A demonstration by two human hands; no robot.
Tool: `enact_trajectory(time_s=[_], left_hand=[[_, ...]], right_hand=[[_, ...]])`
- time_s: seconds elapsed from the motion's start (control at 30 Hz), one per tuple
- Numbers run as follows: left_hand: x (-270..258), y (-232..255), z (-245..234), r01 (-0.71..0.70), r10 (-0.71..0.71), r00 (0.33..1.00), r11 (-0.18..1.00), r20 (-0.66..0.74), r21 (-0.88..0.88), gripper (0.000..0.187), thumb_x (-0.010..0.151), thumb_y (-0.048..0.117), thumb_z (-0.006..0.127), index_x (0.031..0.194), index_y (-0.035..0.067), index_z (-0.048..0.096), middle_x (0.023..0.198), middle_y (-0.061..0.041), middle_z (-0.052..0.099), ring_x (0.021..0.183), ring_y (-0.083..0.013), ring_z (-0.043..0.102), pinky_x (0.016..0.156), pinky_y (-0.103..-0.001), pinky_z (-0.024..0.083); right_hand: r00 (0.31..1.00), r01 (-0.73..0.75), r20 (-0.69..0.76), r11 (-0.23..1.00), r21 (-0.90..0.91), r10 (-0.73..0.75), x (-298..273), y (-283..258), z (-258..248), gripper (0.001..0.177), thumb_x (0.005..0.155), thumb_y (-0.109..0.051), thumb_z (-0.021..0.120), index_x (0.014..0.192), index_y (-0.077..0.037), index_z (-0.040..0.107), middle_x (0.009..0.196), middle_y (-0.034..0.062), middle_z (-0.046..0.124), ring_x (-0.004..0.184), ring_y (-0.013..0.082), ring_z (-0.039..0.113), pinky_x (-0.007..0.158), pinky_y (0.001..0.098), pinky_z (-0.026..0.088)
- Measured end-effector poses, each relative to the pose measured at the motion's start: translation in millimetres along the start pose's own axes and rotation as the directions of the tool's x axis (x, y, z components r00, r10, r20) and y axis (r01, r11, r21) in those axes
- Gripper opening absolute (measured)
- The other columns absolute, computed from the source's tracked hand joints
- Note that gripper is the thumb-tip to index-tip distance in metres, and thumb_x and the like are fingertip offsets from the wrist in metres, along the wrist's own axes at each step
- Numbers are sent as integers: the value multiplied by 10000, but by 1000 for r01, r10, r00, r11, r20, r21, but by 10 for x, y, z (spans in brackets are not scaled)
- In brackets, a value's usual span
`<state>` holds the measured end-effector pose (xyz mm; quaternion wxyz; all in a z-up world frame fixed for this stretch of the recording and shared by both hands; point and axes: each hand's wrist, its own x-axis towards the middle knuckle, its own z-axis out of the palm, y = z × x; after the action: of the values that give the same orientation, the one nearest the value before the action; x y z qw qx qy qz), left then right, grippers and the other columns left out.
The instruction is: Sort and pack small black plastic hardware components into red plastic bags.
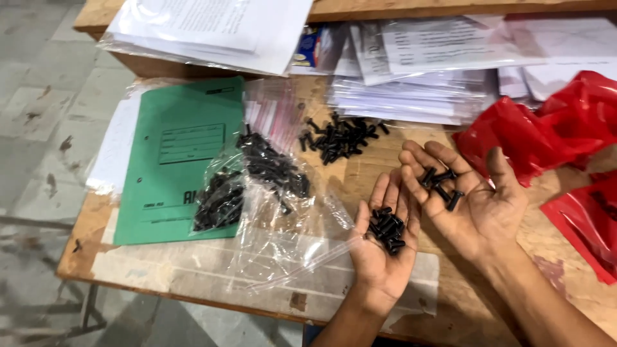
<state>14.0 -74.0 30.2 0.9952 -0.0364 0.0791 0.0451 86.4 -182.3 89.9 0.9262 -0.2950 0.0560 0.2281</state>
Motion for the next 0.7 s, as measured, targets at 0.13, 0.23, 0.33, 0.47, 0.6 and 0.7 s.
enact_trajectory(time_s=[0.13,0.23,0.33,0.47,0.6,0.7], left_hand=[[-45,-204,-19,48,-46,997,998,63,-29,572,1099,387,308,1551,64,441,1556,-83,516,1373,-210,512,1131,-356,419],[-93,-353,35,64,-59,996,996,72,-62,566,1096,377,324,1537,49,460,1530,-83,533,1279,-206,561,1106,-353,437],[-137,-443,28,72,-69,997,995,39,-67,570,1083,383,346,1518,38,477,1519,-89,541,1232,-205,577,1115,-356,438],[-185,-488,-20,63,-60,996,996,62,-58,564,1090,390,357,1518,44,479,1535,-99,525,1248,-213,565,1139,-361,429],[-237,-464,45,57,-56,998,997,38,-50,565,1081,390,353,1516,52,479,1569,-109,489,1355,-219,530,1169,-366,407],[-286,-435,100,70,-69,997,997,41,-33,565,1080,391,343,1516,58,478,1587,-104,472,1406,-222,504,1185,-371,399]], right_hand=[[992,58,-113,998,2,-57,-255,-51,20,793,973,-588,486,1361,104,493,1519,344,493,1413,432,499,1211,495,395],[984,112,-134,993,-26,-115,-372,-89,-15,768,975,-569,487,1338,107,514,1481,333,521,1374,430,516,1203,502,396],[975,149,-162,988,-37,-153,-457,-108,-32,746,972,-560,503,1317,101,531,1452,324,545,1349,423,534,1203,505,404],[967,166,-191,986,-19,-166,-538,-106,-28,743,976,-569,513,1308,96,534,1421,312,555,1325,417,548,1198,512,410],[964,158,-217,987,-8,-156,-583,-130,-7,730,1001,-569,492,1288,101,537,1398,304,567,1310,409,563,1201,509,416],[961,175,-205,981,-80,-188,-656,-187,23,713,1018,-547,460,1296,104,542,1411,305,570,1301,400,560,1187,500,414]])
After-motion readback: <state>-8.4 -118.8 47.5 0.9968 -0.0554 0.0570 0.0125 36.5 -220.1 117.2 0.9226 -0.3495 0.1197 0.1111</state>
